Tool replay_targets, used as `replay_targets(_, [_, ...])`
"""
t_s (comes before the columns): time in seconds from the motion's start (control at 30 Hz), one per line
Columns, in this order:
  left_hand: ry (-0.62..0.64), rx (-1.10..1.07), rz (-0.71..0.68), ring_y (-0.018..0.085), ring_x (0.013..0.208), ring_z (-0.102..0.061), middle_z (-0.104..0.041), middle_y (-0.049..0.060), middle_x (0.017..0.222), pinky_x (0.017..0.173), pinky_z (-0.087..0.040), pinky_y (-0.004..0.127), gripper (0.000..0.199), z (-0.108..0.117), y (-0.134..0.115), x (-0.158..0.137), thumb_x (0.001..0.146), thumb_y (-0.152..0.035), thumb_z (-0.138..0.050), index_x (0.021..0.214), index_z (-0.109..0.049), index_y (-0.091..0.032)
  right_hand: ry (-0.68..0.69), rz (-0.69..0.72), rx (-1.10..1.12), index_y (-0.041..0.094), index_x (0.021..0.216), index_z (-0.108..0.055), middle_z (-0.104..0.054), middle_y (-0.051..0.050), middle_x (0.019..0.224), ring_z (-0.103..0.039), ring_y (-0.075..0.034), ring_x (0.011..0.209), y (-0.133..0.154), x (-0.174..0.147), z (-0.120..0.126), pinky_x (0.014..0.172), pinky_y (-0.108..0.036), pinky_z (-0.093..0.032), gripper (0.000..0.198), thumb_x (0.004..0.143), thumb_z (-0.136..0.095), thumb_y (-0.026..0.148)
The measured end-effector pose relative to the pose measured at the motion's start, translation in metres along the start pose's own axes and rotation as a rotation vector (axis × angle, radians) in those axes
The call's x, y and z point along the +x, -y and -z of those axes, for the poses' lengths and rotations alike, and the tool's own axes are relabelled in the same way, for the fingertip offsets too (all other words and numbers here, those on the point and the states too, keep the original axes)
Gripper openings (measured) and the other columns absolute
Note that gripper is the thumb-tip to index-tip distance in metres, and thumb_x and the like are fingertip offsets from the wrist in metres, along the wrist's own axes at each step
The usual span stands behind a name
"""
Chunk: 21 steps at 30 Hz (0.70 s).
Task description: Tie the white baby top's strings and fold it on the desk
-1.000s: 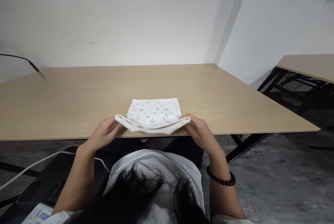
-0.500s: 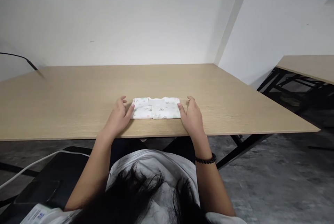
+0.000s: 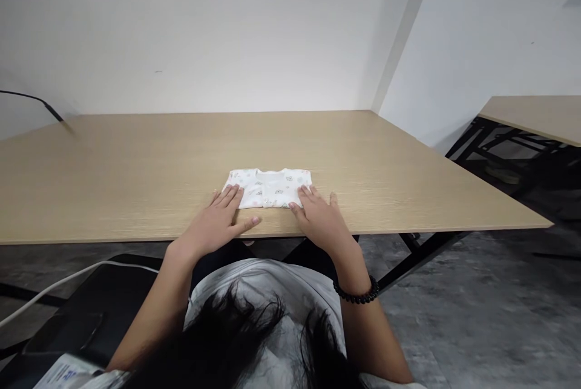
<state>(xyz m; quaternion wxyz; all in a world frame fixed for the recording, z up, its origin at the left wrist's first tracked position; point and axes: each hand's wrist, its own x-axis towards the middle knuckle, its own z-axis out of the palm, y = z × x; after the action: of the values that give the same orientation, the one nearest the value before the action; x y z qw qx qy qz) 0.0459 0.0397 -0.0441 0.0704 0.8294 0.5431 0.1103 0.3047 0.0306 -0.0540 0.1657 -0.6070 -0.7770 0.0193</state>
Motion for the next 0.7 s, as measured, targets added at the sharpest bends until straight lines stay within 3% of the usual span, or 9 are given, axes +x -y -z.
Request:
replay_targets(0.1, [-0.013,-0.007,0.049,0.035,0.153,-0.019,-0.025,0.023,0.163,0.124,-0.014,0.052,0.096,0.003,0.001,-0.005,0.092,-0.078,-0.033,0.155,-0.030,-0.006,0.064,0.015,0.020,0.019,0.153,-0.040,-0.038,-0.012,0.159,-0.032,-0.032,0.149,-0.003,-0.004,0.001,0.117,-0.071,-0.014,0.056,0.106,-0.023,0.044])
replay_targets(0.17, [-0.051,-0.036,0.105,0.039,0.150,-0.026,-0.030,0.025,0.160,0.121,-0.022,0.054,0.094,0.006,0.004,-0.007,0.092,-0.077,-0.036,0.153,-0.034,-0.006,0.057,0.017,0.031,0.019,0.152,-0.042,-0.039,-0.012,0.158,-0.035,-0.032,0.147,-0.008,-0.006,0.001,0.118,-0.069,-0.016,0.055,0.106,-0.023,0.044])
replay_targets(0.27, [-0.128,-0.106,0.179,0.039,0.136,-0.048,-0.048,0.026,0.147,0.109,-0.040,0.050,0.076,0.008,0.009,-0.007,0.097,-0.067,-0.034,0.142,-0.047,-0.008,-0.046,-0.034,0.034,0.014,0.148,-0.046,-0.046,-0.017,0.154,-0.043,-0.033,0.142,-0.013,-0.006,0.001,0.115,-0.064,-0.028,0.055,0.105,-0.025,0.042])
replay_targets(0.37, [-0.233,-0.108,0.250,0.036,0.114,-0.061,-0.062,0.023,0.122,0.099,-0.048,0.047,0.055,0.008,0.014,-0.001,0.101,-0.051,-0.033,0.119,-0.062,-0.008,-0.179,-0.118,0.017,0.012,0.128,-0.061,-0.065,-0.021,0.131,-0.058,-0.036,0.123,-0.014,-0.003,0.002,0.103,-0.054,-0.043,0.047,0.103,-0.033,0.040])
replay_targets(0.47, [-0.299,-0.053,0.286,0.035,0.104,-0.063,-0.065,0.021,0.107,0.095,-0.050,0.048,0.039,0.006,0.017,0.006,0.099,-0.038,-0.037,0.103,-0.065,-0.011,-0.245,-0.207,-0.022,0.017,0.097,-0.068,-0.072,-0.019,0.102,-0.064,-0.035,0.100,-0.010,-0.001,0.002,0.088,-0.049,-0.049,0.034,0.098,-0.046,0.044])
replay_targets(0.53, [-0.306,-0.033,0.292,0.035,0.103,-0.063,-0.065,0.020,0.103,0.093,-0.050,0.048,0.033,0.005,0.018,0.008,0.098,-0.032,-0.038,0.098,-0.064,-0.012,-0.258,-0.268,-0.039,0.020,0.085,-0.064,-0.072,-0.016,0.094,-0.064,-0.035,0.093,-0.005,-0.001,0.003,0.081,-0.047,-0.048,0.029,0.095,-0.051,0.043])
replay_targets(0.7, [-0.318,-0.077,0.315,0.034,0.097,-0.065,-0.067,0.018,0.099,0.084,-0.052,0.045,0.024,0.002,0.021,0.008,0.098,-0.027,-0.037,0.097,-0.058,-0.016,-0.307,-0.332,0.063,0.021,0.087,-0.058,-0.071,-0.011,0.092,-0.063,-0.033,0.091,0.002,-0.001,0.001,0.076,-0.043,-0.044,0.015,0.091,-0.055,0.036])
